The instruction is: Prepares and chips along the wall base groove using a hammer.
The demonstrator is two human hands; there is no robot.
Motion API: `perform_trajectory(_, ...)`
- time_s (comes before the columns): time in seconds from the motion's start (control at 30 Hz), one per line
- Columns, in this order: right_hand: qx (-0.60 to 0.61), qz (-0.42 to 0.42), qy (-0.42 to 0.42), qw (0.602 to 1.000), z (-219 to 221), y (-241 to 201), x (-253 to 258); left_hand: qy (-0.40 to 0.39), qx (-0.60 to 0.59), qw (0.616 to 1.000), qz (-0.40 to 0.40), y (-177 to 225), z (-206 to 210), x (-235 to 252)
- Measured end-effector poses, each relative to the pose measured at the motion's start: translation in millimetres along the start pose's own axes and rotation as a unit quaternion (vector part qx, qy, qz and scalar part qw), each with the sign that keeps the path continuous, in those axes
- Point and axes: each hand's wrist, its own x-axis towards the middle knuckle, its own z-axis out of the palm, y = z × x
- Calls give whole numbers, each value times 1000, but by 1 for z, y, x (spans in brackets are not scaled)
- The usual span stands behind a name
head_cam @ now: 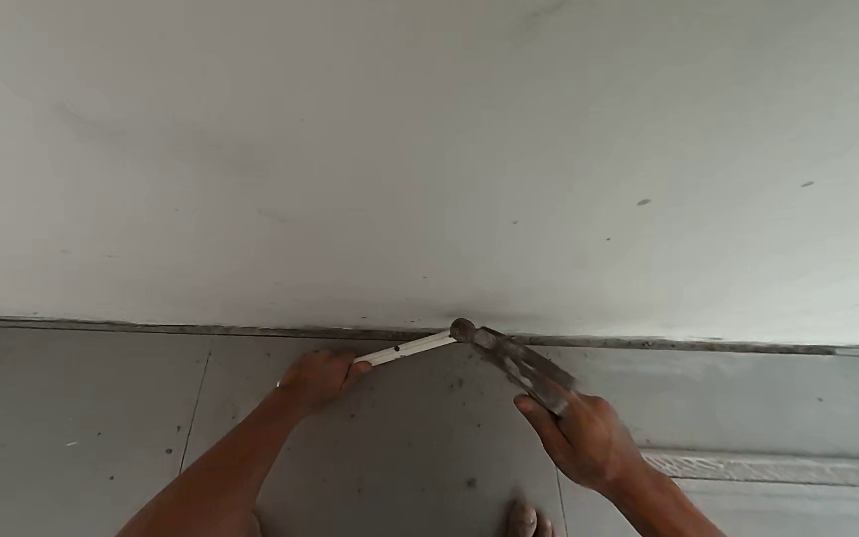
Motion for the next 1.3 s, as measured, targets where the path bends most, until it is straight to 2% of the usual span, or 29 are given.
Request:
perform_trajectory(0.07, -21, 86, -156, 984, -6, -2, 8, 2, 4, 1000, 0, 0, 3, 1)
perform_trajectory(0.1, -23, 116, -202, 972, -8, -2, 13, 2, 6, 1000, -2, 0, 4, 2)
perform_trajectory(0.13, -25, 121, -201, 972, -8, -2, 14, 3, 6, 1000, -2, 0, 3, 2)
perform_trajectory(0.17, -27, 107, -166, 980, -9, -4, 12, 5, 5, 1000, -2, -1, 2, 3)
perform_trajectory(0.23, -30, 33, -28, 999, -8, -7, 0, 6, 4, 1000, 2, -1, 3, 3)
perform_trajectory(0.3, -10, -36, 84, 996, -10, -14, -7, 4, 3, 1000, -2, -1, 2, 3)
perform_trajectory(0.37, 5, -63, 110, 992, -7, -18, -11, 2, 5, 1000, -5, -1, 2, 4)
perform_trajectory(0.4, -9, -52, 83, 995, -1, -15, -11, 0, 5, 1000, -6, 0, 1, 4)
perform_trajectory(0.43, -28, -11, 8, 1000, 2, -11, -10, 0, 4, 1000, -4, 0, 2, 4)
perform_trajectory(0.47, -43, 61, -120, 990, -1, -10, -2, -1, 5, 1000, -4, 1, 2, 5)
perform_trajectory(0.5, -52, 100, -195, 974, -3, -6, 8, -4, 5, 1000, -5, 2, 0, 5)
perform_trajectory(0.53, -55, 98, -191, 975, -4, -1, 10, -5, 3, 1000, -4, 3, -2, 6)
perform_trajectory(0.6, -43, 42, -54, 997, -4, 2, 0, 2, 6, 1000, 1, 2, -2, 5)
perform_trajectory(0.67, 1, -13, 83, 996, -8, -3, -11, 7, 9, 1000, 7, 1, -1, 5)
perform_trajectory(0.73, 34, -50, 152, 987, -8, -8, -18, 4, 12, 1000, 5, 0, 0, 5)
perform_trajectory(0.77, 41, -52, 146, 987, -2, -6, -20, 0, 12, 1000, 1, 0, 0, 6)
perform_trajectory(0.8, 28, -37, 99, 994, 5, -2, -21, 0, 13, 1000, 2, -1, 1, 5)
perform_trajectory(0.83, 0, 7, 0, 1000, 6, -1, -16, 4, 14, 1000, 6, -2, 3, 4)
perform_trajectory(0.87, -26, 77, -147, 986, -1, -4, -2, 6, 12, 1000, 6, -1, 2, 4)
perform_trajectory(0.9, -38, 111, -220, 968, -5, -4, 10, 5, 9, 1000, 5, 1, 0, 4)
perform_trajectory(0.93, -46, 101, -205, 972, -8, -4, 13, 3, 5, 1000, 3, 1, -2, 5)
perform_trajectory(1.0, -49, 26, -49, 997, -9, -7, 3, -4, 2, 1000, -1, 1, -4, 3)
perform_trajectory(1.07, -14, -35, 91, 995, -12, -17, -6, -6, 0, 1000, 1, 0, -2, 4)
perform_trajectory(1.13, 18, -58, 134, 989, -12, -24, -8, -13, 6, 1000, 3, -2, -2, 7)
perform_trajectory(1.17, 11, -54, 115, 992, -5, -21, -8, -13, 7, 1000, 2, -3, -2, 7)
perform_trajectory(1.2, -10, -25, 44, 999, 2, -15, -8, -11, 8, 1000, 0, -4, -1, 6)
perform_trajectory(1.27, -45, 88, -189, 977, 2, -6, 7, 1, 9, 1000, 9, -5, 5, 6)
perform_trajectory(1.3, -52, 100, -217, 970, -2, -4, 14, 4, 7, 1000, 11, -5, 3, 9)
